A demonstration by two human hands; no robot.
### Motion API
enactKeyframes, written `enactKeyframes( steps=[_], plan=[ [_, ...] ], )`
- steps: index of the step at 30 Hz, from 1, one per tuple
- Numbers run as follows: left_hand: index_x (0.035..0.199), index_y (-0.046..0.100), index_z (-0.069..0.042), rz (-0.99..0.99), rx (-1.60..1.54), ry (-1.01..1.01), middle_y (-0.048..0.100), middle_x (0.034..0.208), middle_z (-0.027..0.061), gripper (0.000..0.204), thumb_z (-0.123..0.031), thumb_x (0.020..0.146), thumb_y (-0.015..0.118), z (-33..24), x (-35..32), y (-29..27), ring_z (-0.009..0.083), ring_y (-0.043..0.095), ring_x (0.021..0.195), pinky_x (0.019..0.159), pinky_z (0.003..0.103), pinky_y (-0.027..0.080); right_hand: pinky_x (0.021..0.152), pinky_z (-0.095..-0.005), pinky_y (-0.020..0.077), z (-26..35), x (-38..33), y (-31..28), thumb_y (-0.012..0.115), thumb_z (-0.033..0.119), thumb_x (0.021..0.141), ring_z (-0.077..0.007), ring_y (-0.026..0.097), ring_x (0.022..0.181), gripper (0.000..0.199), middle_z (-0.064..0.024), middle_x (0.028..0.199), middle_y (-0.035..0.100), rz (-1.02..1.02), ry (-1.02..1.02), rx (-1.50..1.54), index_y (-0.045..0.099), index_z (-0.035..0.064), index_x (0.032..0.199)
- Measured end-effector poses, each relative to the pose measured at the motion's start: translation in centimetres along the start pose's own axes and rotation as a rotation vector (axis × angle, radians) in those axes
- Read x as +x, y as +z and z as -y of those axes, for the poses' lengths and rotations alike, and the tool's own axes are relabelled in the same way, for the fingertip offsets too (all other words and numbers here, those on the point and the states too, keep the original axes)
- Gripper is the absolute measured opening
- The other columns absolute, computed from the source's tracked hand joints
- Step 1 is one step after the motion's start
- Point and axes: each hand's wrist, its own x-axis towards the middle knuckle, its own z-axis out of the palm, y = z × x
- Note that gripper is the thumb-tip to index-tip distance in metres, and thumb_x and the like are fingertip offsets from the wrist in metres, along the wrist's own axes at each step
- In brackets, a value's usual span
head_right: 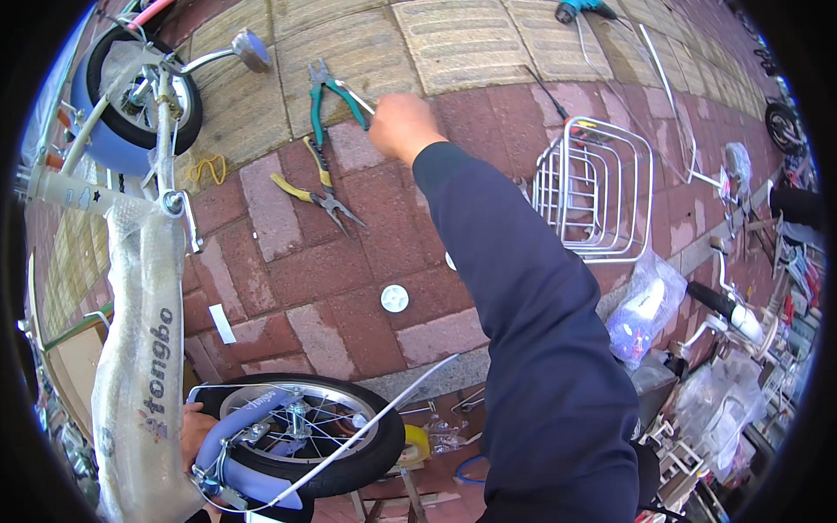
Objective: The person assembles a bicycle by attaching the front fender, brake caliper, and brake cable to the front wheel area. They use a wrench to tighten bolts and adjust the cable tension, working on the front fork and wheel assembly.
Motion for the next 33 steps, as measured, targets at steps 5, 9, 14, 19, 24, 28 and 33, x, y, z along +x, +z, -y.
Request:
enactKeyframes(
  steps=[5, 9, 14, 19, 24, 28, 33],
  plan=[
    [0.129, 0.055, 0.000, 0.038, 0.008, 0.022, 0.065, 0.121, 0.0126, 0.090, -0.033, 0.056, 0.096, 0.3, -1.4, 3.0, 0.0252, 0.062, 0.115, 0.107, 0.039, 0.042, 0.076, -0.0501, 0.0518, -0.3, -11.0, -4.7, 0.063, 0.024, 0.079, -0.0428, 0.065, 0.085, 0.022, -0.0221, 0.085, 0.068, -0.124, -0.263, 0.326, 0.069, 0.0023, 0.082],
    [0.141, 0.041, 0.002, 0.220, 0.006, 0.213, 0.056, 0.136, 0.0147, 0.101, -0.032, 0.062, 0.093, 2.2, -1.2, 4.9, 0.0243, 0.057, 0.123, 0.109, 0.039, 0.041, 0.078, -0.0494, 0.0523, -0.2, -22.9, -10.9, 0.063, 0.025, 0.086, -0.0422, 0.066, 0.086, 0.023, -0.0212, 0.086, 0.069, -0.183, -0.294, 0.333, 0.071, 0.0045, 0.088],
    [0.141, 0.046, 0.003, 0.161, 0.229, 0.226, 0.060, 0.132, 0.0130, 0.077, -0.027, 0.075, 0.072, 3.8, -1.1, 5.4, 0.0250, 0.058, 0.121, 0.107, 0.039, 0.044, 0.069, -0.0375, 0.0588, -0.5, -40.1, -17.1, 0.054, 0.018, 0.089, -0.0271, 0.074, 0.081, 0.029, -0.0203, 0.088, 0.073, 0.193, -0.094, 0.741, 0.071, -0.0025, 0.102],
    [0.124, 0.063, 0.001, 0.023, 0.383, 0.326, 0.065, 0.107, 0.0061, 0.055, -0.025, 0.076, 0.070, 4.4, -0.4, 6.4, 0.0178, 0.059, 0.097, 0.088, 0.032, 0.048, 0.065, -0.0311, 0.0610, 3.0, -52.4, -16.5, 0.053, 0.014, 0.093, -0.0197, 0.072, 0.074, 0.029, -0.0147, 0.089, 0.070, 0.357, 0.236, 1.217, 0.066, -0.0081, 0.106],
    [0.087, 0.068, 0.000, -0.200, 0.088, 0.396, 0.062, 0.077, 0.0027, 0.021, -0.018, 0.076, 0.066, 6.0, 0.6, 9.5, 0.0149, 0.055, 0.070, 0.067, 0.030, 0.044, 0.061, -0.0377, 0.0574, 7.5, -59.6, -10.1, 0.058, 0.006, 0.089, -0.0240, 0.070, 0.072, 0.033, -0.0155, 0.087, 0.067, 0.395, 0.094, 0.905, 0.056, -0.0026, 0.121],
    [0.083, 0.067, 0.000, -0.276, 0.298, 0.562, 0.062, 0.076, 0.0045, 0.024, -0.022, 0.075, 0.068, 5.6, 0.9, 10.6, 0.0154, 0.055, 0.071, 0.069, 0.031, 0.044, 0.084, -0.0510, 0.0519, 9.7, -59.4, -2.0, 0.061, 0.011, 0.082, -0.0466, 0.065, 0.092, 0.025, -0.0297, 0.095, 0.067, 0.226, -0.053, 0.195, 0.064, -0.0022, 0.102],
    [0.085, 0.071, -0.002, -0.239, 0.369, 0.693, 0.069, 0.082, 0.0118, 0.020, -0.020, 0.076, 0.071, 5.5, 1.5, 10.8, 0.0225, 0.062, 0.075, 0.072, 0.036, 0.049, 0.075, -0.0540, 0.0533, 11.0, -56.0, 3.7, 0.061, 0.015, 0.086, -0.0418, 0.068, 0.083, 0.016, -0.0246, 0.088, 0.069, 0.070, -0.066, 0.228, 0.068, 0.0029, 0.094]
  ],
)
